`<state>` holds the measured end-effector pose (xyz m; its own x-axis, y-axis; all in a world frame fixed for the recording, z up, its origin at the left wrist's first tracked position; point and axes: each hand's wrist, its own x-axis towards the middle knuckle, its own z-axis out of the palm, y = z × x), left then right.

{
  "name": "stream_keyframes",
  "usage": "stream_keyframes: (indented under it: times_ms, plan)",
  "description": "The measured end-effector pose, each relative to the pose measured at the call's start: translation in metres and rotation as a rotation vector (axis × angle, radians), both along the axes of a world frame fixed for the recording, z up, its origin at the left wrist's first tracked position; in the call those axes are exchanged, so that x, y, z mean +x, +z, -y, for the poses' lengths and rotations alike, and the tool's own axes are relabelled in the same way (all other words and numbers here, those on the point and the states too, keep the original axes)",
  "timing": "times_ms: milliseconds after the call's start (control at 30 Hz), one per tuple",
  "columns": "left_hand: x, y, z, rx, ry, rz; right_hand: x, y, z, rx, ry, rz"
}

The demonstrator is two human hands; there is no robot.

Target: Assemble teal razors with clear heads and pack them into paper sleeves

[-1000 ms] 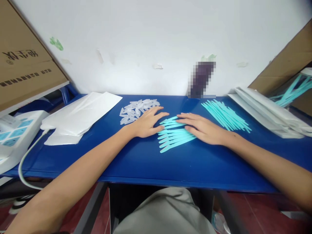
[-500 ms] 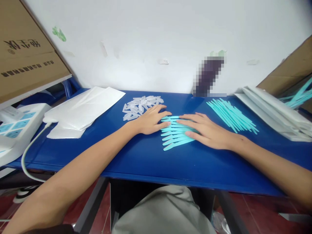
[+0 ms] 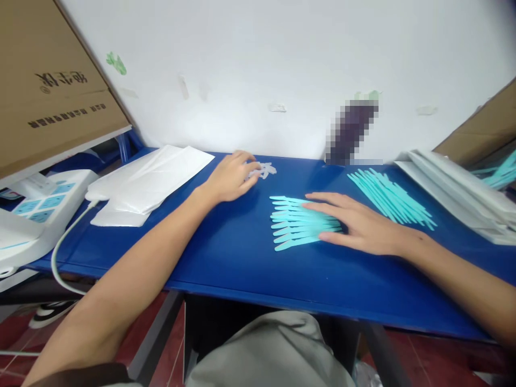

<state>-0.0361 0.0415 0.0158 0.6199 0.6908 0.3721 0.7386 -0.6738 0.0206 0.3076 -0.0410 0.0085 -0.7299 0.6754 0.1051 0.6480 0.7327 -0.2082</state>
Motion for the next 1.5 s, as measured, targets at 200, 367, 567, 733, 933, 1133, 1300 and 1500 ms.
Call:
stream_keyframes:
  times_ms: [200, 367, 567, 733, 933, 1133, 1300, 1500]
  plan:
    - [-0.039, -0.003, -0.018, -0.22, 0.168, -0.053, -0.007, -0.007, 0.001, -0.063, -0.023, 0.069]
    - [-0.034, -0.009, -0.017, -0.214, 0.162, -0.025, -0.012, -0.007, 0.003, -0.06, -0.079, 0.07]
    - [-0.014, -0.004, -0.002, -0.148, 0.099, -0.125, -0.015, -0.008, 0.005, -0.022, -0.109, 0.069]
    - [0.004, -0.004, 0.006, -0.092, 0.087, -0.234, -0.011, -0.01, 0.001, 0.035, -0.156, 0.051]
    - [0.017, -0.011, 0.007, -0.01, -0.003, -0.232, -0.006, -0.016, -0.005, 0.137, -0.047, -0.073]
    - [0.015, -0.011, 0.005, 0.064, -0.028, -0.089, -0.009, -0.012, -0.002, 0.188, -0.026, -0.132]
    - [0.018, -0.01, 0.009, -0.003, -0.079, 0.314, -0.01, -0.008, 0.004, 0.083, -0.064, -0.125]
    - [0.04, -0.008, 0.018, -0.62, -0.197, 1.123, -0.012, -0.002, 0.008, 0.185, -0.103, -0.364]
